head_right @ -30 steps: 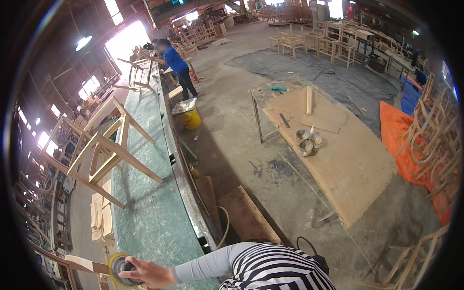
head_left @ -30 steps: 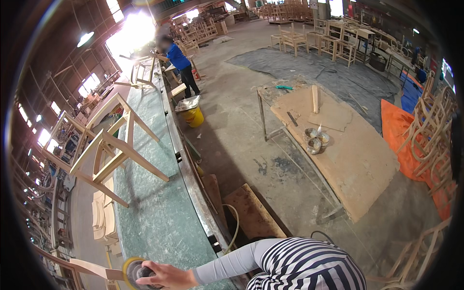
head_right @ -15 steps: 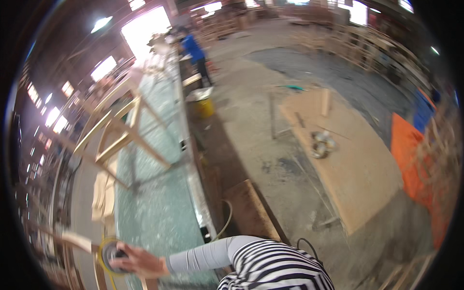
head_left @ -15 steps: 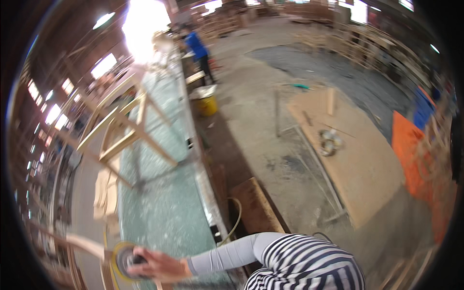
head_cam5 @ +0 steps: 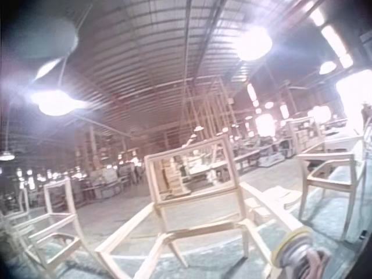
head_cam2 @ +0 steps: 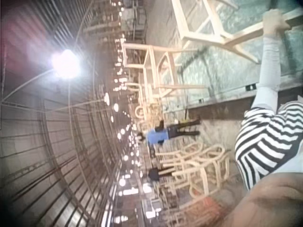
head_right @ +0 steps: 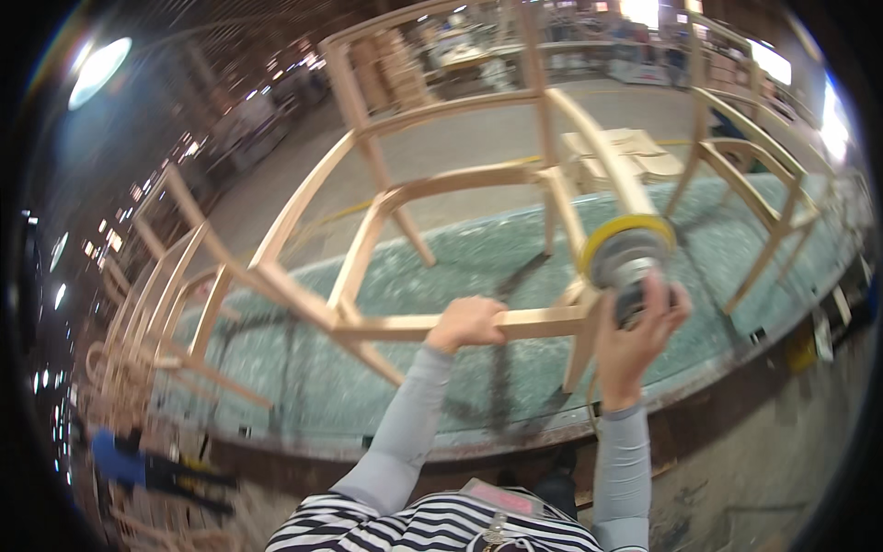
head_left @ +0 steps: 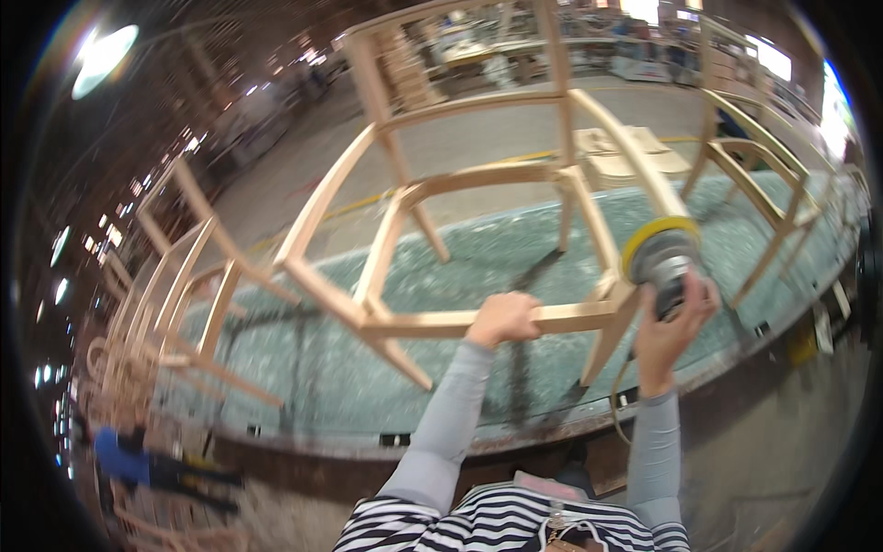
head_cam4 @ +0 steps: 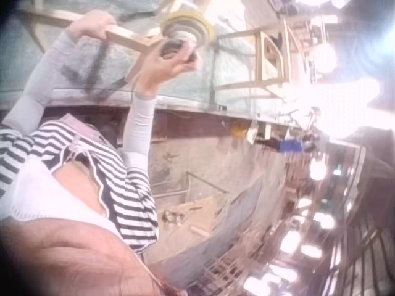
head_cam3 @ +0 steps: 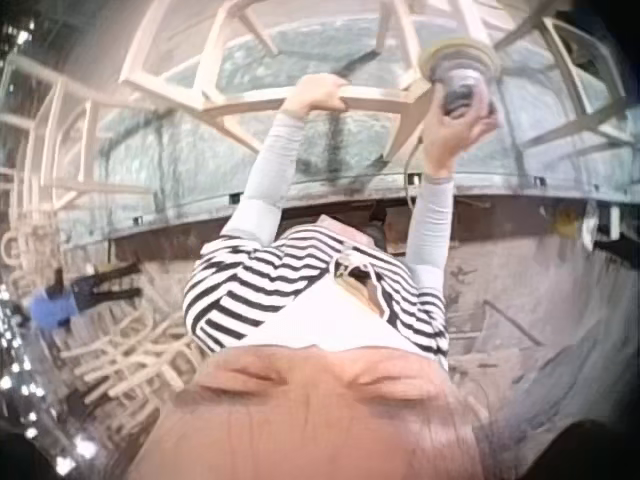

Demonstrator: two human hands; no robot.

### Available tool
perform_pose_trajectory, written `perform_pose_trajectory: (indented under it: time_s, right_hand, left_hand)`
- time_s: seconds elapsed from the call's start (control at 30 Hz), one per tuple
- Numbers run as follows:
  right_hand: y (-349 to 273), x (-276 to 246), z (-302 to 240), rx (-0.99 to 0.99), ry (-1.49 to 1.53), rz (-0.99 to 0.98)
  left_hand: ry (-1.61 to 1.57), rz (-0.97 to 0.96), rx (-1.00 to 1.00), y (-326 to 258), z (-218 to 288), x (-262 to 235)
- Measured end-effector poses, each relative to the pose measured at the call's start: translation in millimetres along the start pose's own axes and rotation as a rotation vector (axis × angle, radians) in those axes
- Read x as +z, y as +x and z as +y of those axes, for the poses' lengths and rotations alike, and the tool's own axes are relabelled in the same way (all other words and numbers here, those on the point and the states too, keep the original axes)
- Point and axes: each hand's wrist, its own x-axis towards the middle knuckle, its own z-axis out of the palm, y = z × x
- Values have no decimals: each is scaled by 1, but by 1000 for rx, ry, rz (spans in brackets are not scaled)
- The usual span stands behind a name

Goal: The person uses a handheld orbital sander to smooth the wooden legs and frame of a chair in a factory setting. They systematically sand different parts of the chair, including the legs and the seat frame, while holding the chair steady with their other hand. The person briefly pauses to interact with a coworker before resuming the sanding process.

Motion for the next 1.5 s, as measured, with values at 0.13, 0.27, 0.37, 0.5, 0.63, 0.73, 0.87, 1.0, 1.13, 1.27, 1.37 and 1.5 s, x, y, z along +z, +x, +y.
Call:
perform_pose_trajectory:
  time_s: [0.13, 0.27, 0.37, 0.5, 0.63, 0.73, 0.87, 1.0, 1.13, 1.27, 1.37, 1.5]
  right_hand:
    - [0, 2, 5, 25, 37, 35]
    - [-54, -5, 24, 68, 17, -26]
    - [-40, -3, 17, 74, 36, -28]
    - [15, 2, 8, 60, 44, 47]
    - [-17, 0, 23, 158, 54, 41]
    - [-64, -7, 24, 181, 69, -40]
    - [-50, -9, 14, 163, 70, -120]
    - [-3, -7, 10, 175, 110, -29]
    - [-48, -9, 20, 182, 83, -72]
    - [-96, -21, 22, 215, 76, -204]
    - [-75, -20, 21, 194, 85, -163]
    - [-24, -14, 19, 190, 85, -65]
  left_hand:
    - [-57, -80, -53, -1, 10, -16]
    - [-7, -92, -25, 9, 16, -15]
    - [-4, -138, -51, 12, 10, -10]
    - [-20, -140, -68, 8, 11, -16]
    - [-6, -169, -73, 11, 16, -22]
    - [-25, -195, -68, 12, 20, -22]
    - [-47, -201, -86, 9, 21, -24]
    - [-52, -200, -80, 11, 21, -23]
    - [-52, -186, -74, 13, 23, -20]
    - [-65, -189, -68, 13, 22, -20]
    - [-62, -189, -63, 11, 18, -20]
    - [-61, -174, -57, 10, 17, -19]
